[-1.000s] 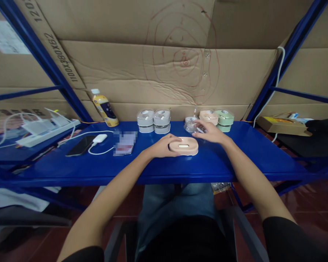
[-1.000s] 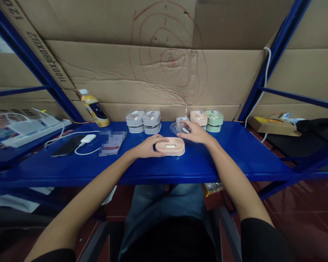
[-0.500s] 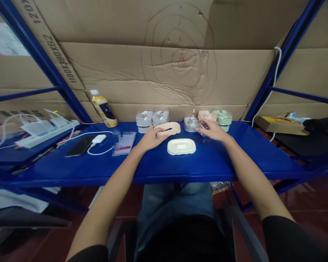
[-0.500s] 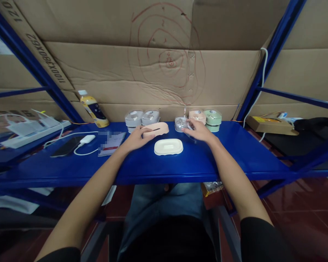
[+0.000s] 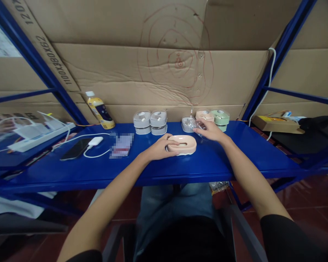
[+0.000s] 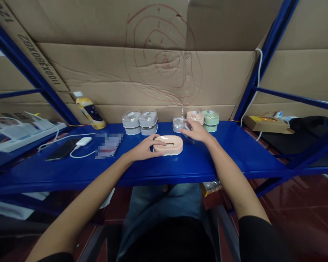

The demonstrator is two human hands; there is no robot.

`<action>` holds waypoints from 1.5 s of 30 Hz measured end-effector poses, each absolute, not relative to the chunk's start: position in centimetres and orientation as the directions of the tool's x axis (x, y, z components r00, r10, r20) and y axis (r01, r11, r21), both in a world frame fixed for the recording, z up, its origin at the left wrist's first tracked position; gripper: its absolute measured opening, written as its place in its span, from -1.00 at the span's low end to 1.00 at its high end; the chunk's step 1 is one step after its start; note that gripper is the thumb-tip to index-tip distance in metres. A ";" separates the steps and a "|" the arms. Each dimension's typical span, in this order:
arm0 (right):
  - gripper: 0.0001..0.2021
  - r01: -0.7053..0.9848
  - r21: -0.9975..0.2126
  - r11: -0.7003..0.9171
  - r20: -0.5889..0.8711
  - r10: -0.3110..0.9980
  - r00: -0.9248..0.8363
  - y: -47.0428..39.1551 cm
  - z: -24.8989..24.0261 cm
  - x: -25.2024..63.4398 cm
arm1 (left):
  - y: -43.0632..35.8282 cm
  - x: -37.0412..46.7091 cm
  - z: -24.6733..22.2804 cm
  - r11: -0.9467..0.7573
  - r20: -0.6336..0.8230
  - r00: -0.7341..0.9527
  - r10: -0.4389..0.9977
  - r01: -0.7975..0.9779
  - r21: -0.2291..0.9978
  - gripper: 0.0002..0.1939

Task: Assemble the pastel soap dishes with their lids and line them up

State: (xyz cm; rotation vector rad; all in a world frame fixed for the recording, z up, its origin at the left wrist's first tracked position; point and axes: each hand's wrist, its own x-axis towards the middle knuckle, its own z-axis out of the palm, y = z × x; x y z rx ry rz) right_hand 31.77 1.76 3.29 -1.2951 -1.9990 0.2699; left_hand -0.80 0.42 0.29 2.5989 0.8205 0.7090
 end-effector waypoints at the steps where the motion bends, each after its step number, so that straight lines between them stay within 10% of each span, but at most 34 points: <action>1: -0.34 0.705 -0.527 0.475 0.459 0.857 -0.234 1.7 3.3 31.7 | 0.5 -0.7 0.2 -0.775 0.364 0.699 0.615 0.453 0.440 -0.49; 7: -0.32 0.688 -0.509 0.516 0.461 0.839 -0.288 0.7 3.5 30.7 | 0.6 -0.7 0.1 -0.732 0.351 0.657 0.667 0.489 0.475 -0.47; 17: -0.24 0.435 -0.422 0.796 0.395 0.593 -0.701 -0.5 3.3 27.3 | 0.8 0.6 -1.7 -0.577 0.282 0.598 0.750 0.384 0.720 0.50; 36: -0.10 0.682 -0.381 0.625 0.391 0.777 -0.493 0.0 2.9 28.4 | 0.3 -0.5 0.2 -0.737 0.354 0.657 0.666 0.504 0.451 -0.02; 40: -0.42 0.685 -0.435 0.585 0.515 0.785 -0.344 0.5 3.9 30.0 | -0.9 0.2 0.7 -0.617 0.304 0.537 0.787 0.708 0.344 -0.05; 45: -0.36 0.709 -0.435 0.554 0.600 0.766 -0.231 0.9 4.6 30.8 | -2.0 1.7 1.2 -0.357 0.322 0.295 0.900 0.922 0.151 -0.05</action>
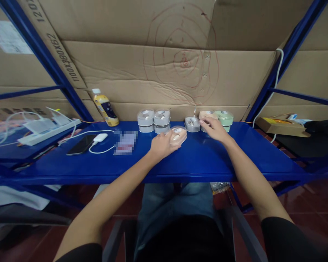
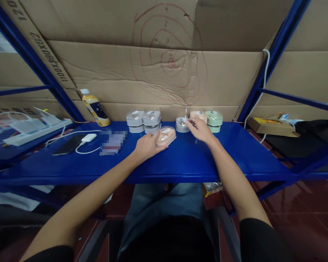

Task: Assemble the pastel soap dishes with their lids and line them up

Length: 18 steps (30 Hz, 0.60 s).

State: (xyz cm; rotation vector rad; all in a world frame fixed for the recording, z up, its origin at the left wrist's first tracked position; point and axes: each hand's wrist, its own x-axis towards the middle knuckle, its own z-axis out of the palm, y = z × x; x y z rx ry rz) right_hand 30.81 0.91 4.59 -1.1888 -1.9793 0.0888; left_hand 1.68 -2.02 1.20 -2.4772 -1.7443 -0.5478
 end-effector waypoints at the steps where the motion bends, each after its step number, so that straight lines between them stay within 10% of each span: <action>1: -0.35 0.714 -0.430 0.553 0.598 0.766 -0.233 0.9 4.6 30.8 | -2.1 2.0 1.3 -0.319 0.331 0.265 0.906 0.940 0.120 -0.01; 18: -0.41 0.730 -0.406 0.550 0.521 0.796 -0.309 0.6 4.2 29.9 | 3.7 7.3 3.1 -0.321 0.327 0.293 0.898 0.946 0.034 -0.28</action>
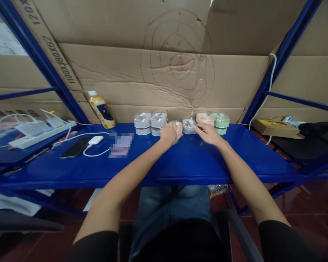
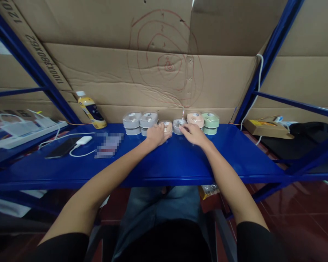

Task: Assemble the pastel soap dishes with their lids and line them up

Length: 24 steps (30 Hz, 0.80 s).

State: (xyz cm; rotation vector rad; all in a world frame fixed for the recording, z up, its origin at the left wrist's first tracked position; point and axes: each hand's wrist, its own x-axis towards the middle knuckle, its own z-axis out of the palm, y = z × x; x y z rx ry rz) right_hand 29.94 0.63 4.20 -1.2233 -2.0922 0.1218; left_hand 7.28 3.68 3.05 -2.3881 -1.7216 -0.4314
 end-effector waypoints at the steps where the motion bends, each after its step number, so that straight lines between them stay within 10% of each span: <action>1: -0.42 0.725 -0.410 0.554 0.522 0.794 -0.312 0.6 4.2 29.9 | 3.7 7.2 3.1 -0.327 0.346 0.295 0.891 0.945 0.034 -0.32; 8: -0.39 0.721 -0.424 0.548 0.510 0.803 -0.310 0.4 4.3 29.5 | 4.6 5.3 2.7 -0.545 0.373 0.539 0.755 0.833 -0.101 -0.65; 24: -0.38 0.721 -0.402 0.564 0.507 0.793 -0.337 0.4 4.1 29.4 | 7.4 2.4 5.6 -0.372 0.553 0.315 0.771 0.928 -0.010 -0.32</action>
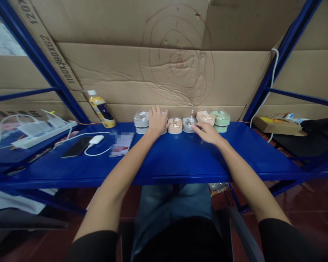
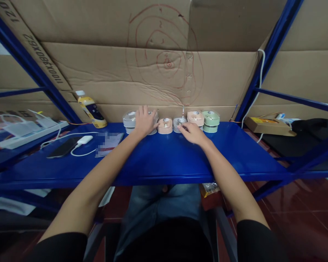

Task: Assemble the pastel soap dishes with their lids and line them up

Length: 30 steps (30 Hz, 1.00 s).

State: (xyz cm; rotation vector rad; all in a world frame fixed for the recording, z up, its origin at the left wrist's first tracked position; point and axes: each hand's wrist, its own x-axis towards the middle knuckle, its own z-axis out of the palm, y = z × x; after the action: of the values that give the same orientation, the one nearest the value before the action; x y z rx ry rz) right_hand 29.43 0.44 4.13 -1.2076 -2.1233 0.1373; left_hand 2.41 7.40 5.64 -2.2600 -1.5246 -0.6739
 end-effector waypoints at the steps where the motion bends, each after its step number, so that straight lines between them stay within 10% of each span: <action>1: -0.39 0.726 -0.401 0.559 0.502 0.797 -0.336 0.5 4.1 29.4 | 7.8 2.1 5.6 -0.349 0.533 0.296 0.792 0.937 -0.002 -0.30; 23: -0.49 0.720 -0.437 0.539 0.493 0.813 -0.309 0.8 3.8 29.9 | 7.1 1.9 3.9 -0.286 0.484 0.305 0.820 0.951 -0.115 -0.35; 30: -0.45 0.672 -0.449 0.589 0.618 0.748 -0.242 0.9 3.7 29.7 | 4.1 0.6 4.1 -0.675 0.635 0.499 0.590 0.736 0.049 -0.36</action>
State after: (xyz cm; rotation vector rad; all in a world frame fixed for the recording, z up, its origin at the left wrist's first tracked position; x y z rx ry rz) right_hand 29.70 0.87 3.65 -1.1313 -1.9734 0.1139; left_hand 0.56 4.05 4.08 -2.5152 -1.1329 -0.9327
